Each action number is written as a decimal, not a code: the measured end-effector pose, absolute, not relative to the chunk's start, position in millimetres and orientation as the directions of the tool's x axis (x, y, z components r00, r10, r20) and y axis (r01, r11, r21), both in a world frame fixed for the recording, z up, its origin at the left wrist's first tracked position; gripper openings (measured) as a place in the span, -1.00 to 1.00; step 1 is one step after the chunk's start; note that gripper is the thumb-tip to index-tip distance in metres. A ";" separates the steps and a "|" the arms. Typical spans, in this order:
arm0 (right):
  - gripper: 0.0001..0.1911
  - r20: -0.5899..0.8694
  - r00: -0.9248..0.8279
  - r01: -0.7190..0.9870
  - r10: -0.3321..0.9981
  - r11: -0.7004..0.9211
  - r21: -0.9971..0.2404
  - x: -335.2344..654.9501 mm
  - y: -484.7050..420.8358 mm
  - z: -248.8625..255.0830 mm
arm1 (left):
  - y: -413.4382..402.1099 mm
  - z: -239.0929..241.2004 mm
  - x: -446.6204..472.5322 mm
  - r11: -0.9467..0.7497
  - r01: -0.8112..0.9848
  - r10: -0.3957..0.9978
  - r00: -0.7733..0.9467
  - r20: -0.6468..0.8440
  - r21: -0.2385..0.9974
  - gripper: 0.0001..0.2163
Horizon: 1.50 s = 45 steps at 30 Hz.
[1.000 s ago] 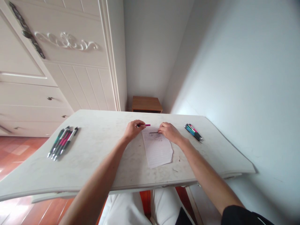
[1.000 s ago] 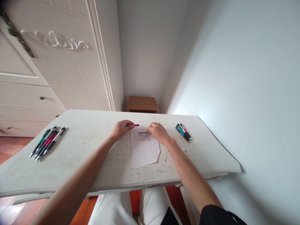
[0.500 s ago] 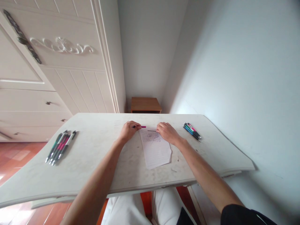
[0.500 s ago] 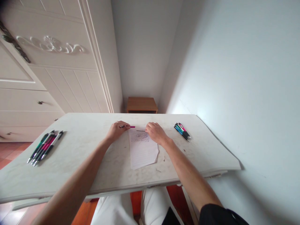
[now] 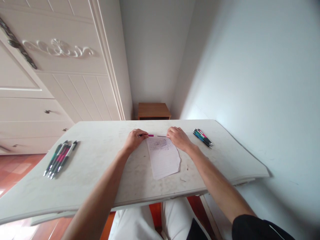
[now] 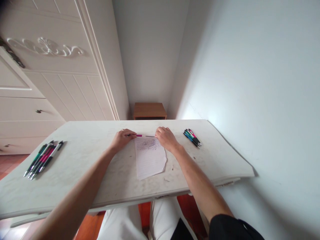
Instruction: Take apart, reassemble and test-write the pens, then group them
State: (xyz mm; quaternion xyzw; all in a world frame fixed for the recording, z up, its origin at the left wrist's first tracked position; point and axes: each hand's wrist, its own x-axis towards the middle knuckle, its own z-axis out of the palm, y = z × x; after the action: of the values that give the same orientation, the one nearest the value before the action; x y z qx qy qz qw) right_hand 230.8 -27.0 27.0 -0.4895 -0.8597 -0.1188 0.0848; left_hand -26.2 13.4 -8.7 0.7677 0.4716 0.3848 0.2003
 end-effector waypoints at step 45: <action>-0.82 0.356 -0.536 0.809 0.766 0.586 -0.044 221.0 -29.2 20.3 | -1.9 -3.8 -10.7 -0.500 0.536 0.866 0.313 0.389 0.681 -0.88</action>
State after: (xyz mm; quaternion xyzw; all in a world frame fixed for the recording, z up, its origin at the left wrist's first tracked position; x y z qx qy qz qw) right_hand 221.0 -29.2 20.3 -0.4506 -0.8739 -0.0632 0.1709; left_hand -10.7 -1.9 -3.8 0.7800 0.4493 0.3760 0.2199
